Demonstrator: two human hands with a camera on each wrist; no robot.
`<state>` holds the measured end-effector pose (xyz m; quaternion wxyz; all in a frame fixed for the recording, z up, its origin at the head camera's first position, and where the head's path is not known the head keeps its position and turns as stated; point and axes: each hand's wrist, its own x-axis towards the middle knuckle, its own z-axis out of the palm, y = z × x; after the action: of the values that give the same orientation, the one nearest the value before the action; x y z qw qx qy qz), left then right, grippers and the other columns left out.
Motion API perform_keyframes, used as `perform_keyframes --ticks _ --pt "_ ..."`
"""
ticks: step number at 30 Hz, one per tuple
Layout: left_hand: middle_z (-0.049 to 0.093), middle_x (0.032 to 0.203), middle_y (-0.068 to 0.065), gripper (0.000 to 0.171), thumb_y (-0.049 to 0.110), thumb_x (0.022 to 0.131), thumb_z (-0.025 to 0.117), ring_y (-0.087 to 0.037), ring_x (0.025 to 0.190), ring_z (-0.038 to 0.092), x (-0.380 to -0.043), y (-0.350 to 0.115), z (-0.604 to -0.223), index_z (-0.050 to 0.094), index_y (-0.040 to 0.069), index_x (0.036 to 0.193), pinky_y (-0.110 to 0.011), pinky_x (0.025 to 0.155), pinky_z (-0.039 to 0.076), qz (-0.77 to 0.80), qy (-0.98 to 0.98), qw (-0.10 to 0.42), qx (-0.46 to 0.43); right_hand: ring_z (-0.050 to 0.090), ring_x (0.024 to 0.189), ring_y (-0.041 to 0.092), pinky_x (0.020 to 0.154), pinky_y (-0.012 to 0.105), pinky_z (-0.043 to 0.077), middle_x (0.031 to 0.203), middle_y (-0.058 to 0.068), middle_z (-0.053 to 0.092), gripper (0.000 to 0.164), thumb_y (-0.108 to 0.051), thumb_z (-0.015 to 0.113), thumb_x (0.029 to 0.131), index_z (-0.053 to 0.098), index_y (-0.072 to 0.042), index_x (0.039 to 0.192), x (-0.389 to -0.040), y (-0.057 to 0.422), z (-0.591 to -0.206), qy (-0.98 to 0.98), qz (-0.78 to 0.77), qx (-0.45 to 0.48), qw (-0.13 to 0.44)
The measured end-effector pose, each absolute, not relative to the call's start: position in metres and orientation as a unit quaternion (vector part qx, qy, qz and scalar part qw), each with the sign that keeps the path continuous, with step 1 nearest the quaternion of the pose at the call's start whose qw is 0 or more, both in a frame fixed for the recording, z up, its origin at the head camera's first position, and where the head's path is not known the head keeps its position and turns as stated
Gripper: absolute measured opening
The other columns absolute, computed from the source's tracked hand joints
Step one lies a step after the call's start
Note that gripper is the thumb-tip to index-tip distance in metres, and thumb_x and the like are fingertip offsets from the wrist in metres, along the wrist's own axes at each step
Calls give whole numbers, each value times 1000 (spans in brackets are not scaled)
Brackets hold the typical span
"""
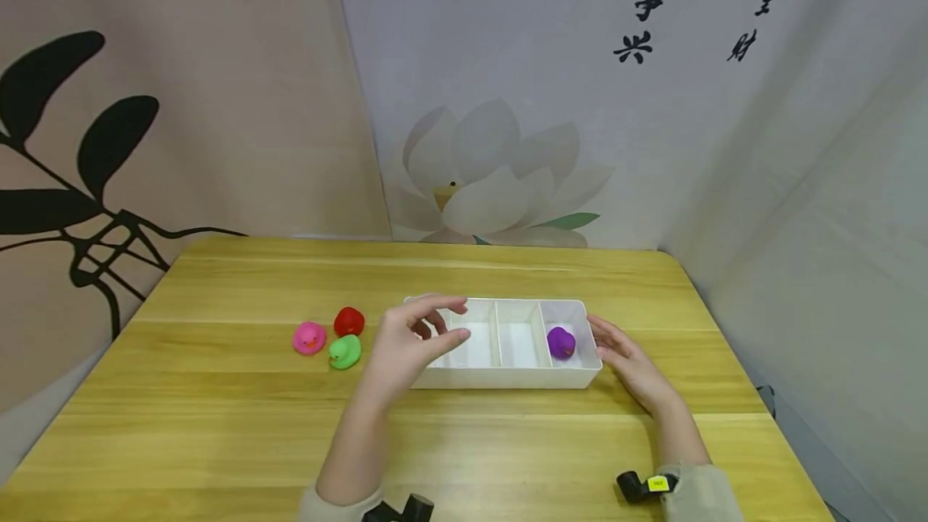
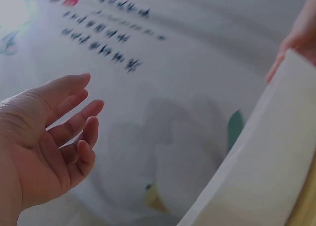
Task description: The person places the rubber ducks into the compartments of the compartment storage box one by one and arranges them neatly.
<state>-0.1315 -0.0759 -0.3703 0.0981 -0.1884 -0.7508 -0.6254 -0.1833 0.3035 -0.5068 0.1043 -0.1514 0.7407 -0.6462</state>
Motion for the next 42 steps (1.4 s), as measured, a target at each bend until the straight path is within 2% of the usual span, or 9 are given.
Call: perform_keyframes --ticks 7,14,17,22,25,30,42 --pt "69 99 -3 30 8 79 79 -19 77 55 -132 -115 -370 73 10 108 -25 65 45 -619 -762 132 -133 43 123 6 96 19 36 147 26 30 53 -11 49 100 29 -6 149 -183 302 -507 747 -641 -145 105" --pt "67 98 1 31 13 81 78 -17 73 55 -129 -152 -373 71 11 111 -22 58 44 -602 -781 160 -54 41 124 7 96 18 35 148 26 30 53 -10 48 100 28 -5 149 -184 301 -506 745 -641 -150 107" --pt "67 99 5 32 14 82 77 -15 75 56 -130 -167 -377 71 10 113 -21 59 46 -594 -785 173 -23 41 125 7 97 18 34 148 26 30 53 -10 48 100 28 -6 150 -183 301 -505 745 -641 -150 108" --pt "68 104 3 32 12 83 76 -14 80 56 -132 -192 -391 70 8 115 -20 57 46 -587 -784 199 23 42 124 6 96 18 35 148 26 30 53 -11 48 100 28 -6 150 -183 301 -505 746 -639 -149 108" --pt "68 105 3 33 12 84 76 -14 82 55 -134 -206 -399 70 8 115 -20 60 45 -591 -777 208 56 42 124 6 96 19 35 148 26 30 53 -11 48 100 28 -6 150 -182 300 -505 747 -639 -149 106" --pt "67 108 4 36 13 84 75 -13 86 54 -135 -224 -413 68 10 119 -19 65 45 -601 -768 195 105 43 122 4 96 19 36 147 27 30 53 -11 48 100 29 -5 149 -182 301 -506 749 -638 -147 103" --pt "60 124 -2 51 33 88 71 -12 98 50 -139 -253 -452 58 11 132 -22 69 44 -565 -808 98 138 43 123 4 96 18 35 146 32 27 52 -8 46 101 27 -2 149 -181 301 -506 735 -650 -163 103"
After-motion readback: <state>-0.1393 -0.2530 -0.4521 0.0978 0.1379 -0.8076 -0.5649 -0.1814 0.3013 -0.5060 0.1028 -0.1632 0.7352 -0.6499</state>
